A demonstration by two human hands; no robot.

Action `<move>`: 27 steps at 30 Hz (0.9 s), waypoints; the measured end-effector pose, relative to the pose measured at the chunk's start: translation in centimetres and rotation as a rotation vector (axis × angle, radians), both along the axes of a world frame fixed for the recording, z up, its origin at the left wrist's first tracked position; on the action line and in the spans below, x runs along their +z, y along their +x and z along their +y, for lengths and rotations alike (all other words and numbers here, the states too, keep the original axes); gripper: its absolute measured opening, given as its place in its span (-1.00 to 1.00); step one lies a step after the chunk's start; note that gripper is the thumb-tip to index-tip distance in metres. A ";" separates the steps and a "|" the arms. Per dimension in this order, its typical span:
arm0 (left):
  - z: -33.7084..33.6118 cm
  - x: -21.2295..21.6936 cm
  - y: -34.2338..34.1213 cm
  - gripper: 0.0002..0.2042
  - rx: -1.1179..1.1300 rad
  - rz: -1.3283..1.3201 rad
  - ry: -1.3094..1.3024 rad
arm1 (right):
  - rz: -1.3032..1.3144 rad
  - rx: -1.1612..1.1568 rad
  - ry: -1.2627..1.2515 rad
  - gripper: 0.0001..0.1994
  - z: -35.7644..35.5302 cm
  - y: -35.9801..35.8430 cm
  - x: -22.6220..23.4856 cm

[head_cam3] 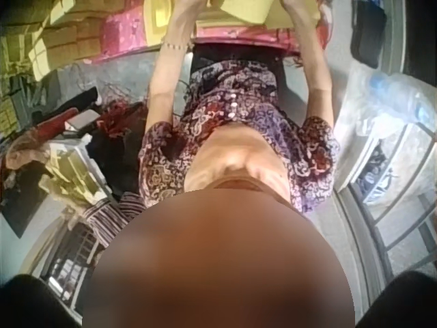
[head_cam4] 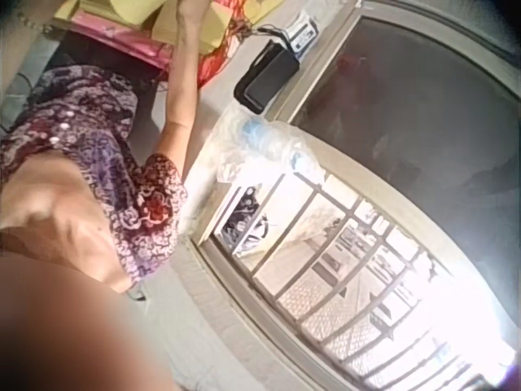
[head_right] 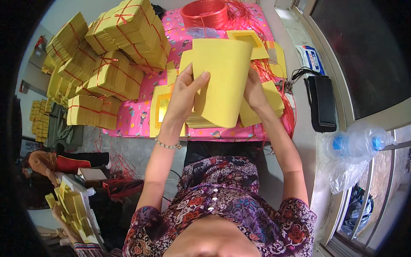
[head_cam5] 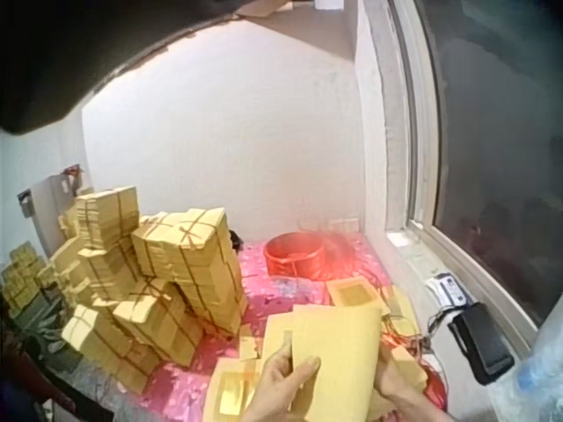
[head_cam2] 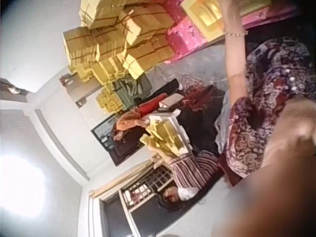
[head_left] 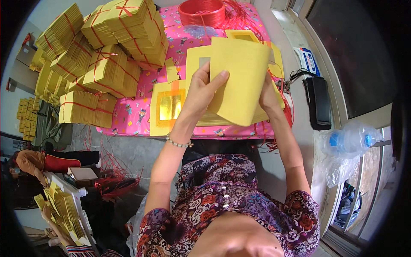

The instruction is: Sorting and stacking yellow joss paper sheets.

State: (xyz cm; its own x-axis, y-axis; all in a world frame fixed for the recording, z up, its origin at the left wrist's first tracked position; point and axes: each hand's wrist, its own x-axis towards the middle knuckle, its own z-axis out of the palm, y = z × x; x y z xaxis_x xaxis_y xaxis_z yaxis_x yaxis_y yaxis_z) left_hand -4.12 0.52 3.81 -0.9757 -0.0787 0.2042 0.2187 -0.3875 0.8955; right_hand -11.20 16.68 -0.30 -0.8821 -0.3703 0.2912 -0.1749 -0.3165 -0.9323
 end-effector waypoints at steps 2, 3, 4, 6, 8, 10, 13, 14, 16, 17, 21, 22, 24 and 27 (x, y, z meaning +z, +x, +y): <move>-0.4 -0.2 -0.4 -0.68 0.050 -0.021 -0.010 | -0.141 0.098 -0.067 -0.59 0.6 -0.2 2.2; -0.6 -0.4 -0.7 -0.68 0.076 -0.036 -0.025 | -0.280 0.188 -0.139 -0.58 1.1 -0.2 3.2; -0.7 -0.6 -0.9 -0.69 0.101 -0.051 -0.041 | -0.281 0.199 -0.099 -0.57 1.5 -0.2 3.3; -0.7 -0.6 -1.2 -0.69 0.095 -0.076 -0.094 | -0.178 0.156 -0.013 -0.57 1.2 0.8 4.1; -0.7 -0.7 -1.4 -0.70 0.088 -0.101 -0.148 | -0.074 0.115 0.073 -0.56 1.1 1.2 4.0; -0.5 -0.8 -1.6 -0.63 0.050 -0.122 -0.161 | -0.037 0.094 0.165 -0.53 1.0 0.8 3.5; -0.2 -0.9 -1.9 -0.55 0.067 -0.153 -0.219 | -0.135 0.107 0.163 -0.50 1.4 0.1 2.8; 0.0 -0.9 -1.9 -0.55 0.068 -0.157 -0.218 | -0.138 0.109 0.163 -0.50 1.5 0.0 2.6; 0.3 -0.7 -1.8 -0.46 0.097 -0.157 -0.155 | -0.192 0.136 0.142 -0.52 1.6 -0.2 2.3; 0.3 -0.7 -1.8 -0.46 0.098 -0.160 -0.154 | -0.196 0.137 0.143 -0.52 1.6 -0.2 2.2; -0.1 -0.5 -1.8 -0.49 -0.040 -0.224 -0.099 | -0.235 0.182 0.138 -0.54 1.6 -0.1 2.2; -0.2 -0.4 -1.7 -0.50 -0.096 -0.222 -0.090 | -0.238 0.183 0.139 -0.54 1.7 0.0 2.2; -0.1 -0.3 -1.9 -0.53 -0.105 -0.253 -0.090 | -0.247 0.185 0.140 -0.54 1.8 -0.3 1.9; -0.2 -0.6 -2.2 -0.56 -0.121 -0.280 -0.087 | -0.255 0.195 0.131 -0.54 1.7 -0.3 1.8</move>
